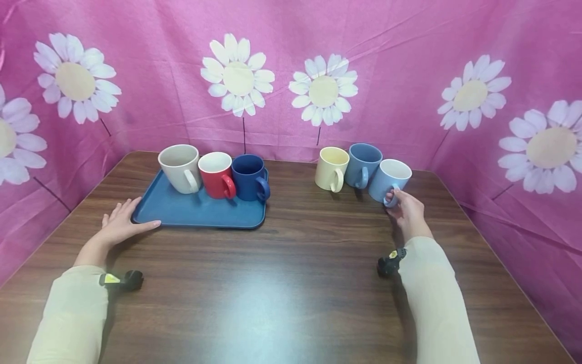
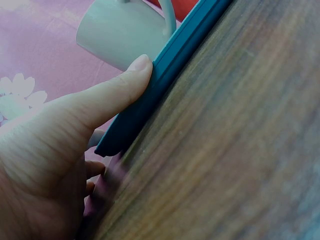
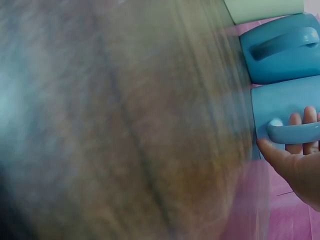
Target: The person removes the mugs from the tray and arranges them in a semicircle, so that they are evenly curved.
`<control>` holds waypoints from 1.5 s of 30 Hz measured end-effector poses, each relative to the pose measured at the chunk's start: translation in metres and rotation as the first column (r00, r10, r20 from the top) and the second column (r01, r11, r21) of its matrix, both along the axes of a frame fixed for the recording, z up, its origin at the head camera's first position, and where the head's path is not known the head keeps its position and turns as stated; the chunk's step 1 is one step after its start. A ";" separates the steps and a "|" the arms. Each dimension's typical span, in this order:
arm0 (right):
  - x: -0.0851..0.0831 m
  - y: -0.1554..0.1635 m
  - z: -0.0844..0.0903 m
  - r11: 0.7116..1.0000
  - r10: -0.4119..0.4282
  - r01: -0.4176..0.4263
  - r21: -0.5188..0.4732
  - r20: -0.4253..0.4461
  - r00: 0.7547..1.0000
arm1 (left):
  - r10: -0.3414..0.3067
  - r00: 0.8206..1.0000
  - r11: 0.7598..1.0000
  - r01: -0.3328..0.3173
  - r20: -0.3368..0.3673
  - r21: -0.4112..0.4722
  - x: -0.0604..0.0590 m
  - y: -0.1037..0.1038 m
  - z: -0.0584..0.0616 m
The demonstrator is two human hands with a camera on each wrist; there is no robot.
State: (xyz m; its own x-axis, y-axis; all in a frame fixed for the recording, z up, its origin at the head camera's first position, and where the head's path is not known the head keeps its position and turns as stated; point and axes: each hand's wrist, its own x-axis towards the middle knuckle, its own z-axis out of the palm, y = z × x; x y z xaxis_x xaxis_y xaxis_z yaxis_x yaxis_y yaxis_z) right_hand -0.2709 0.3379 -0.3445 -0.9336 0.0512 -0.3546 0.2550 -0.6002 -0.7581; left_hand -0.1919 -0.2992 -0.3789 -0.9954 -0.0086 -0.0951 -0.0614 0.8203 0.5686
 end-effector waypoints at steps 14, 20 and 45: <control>0.018 0.011 0.001 0.998 0.019 -0.014 0.062 -0.087 0.996 | -0.002 1.000 1.000 0.002 0.007 0.003 0.002 -0.002 -0.002; 0.029 0.018 0.000 0.994 0.083 -0.075 0.077 -0.109 0.991 | -0.003 1.000 1.000 0.003 0.009 0.009 0.003 -0.002 -0.003; 0.047 -0.021 0.002 0.959 0.278 -0.252 0.128 -0.266 0.923 | -0.009 1.000 1.000 0.009 0.013 -0.003 0.000 0.000 0.000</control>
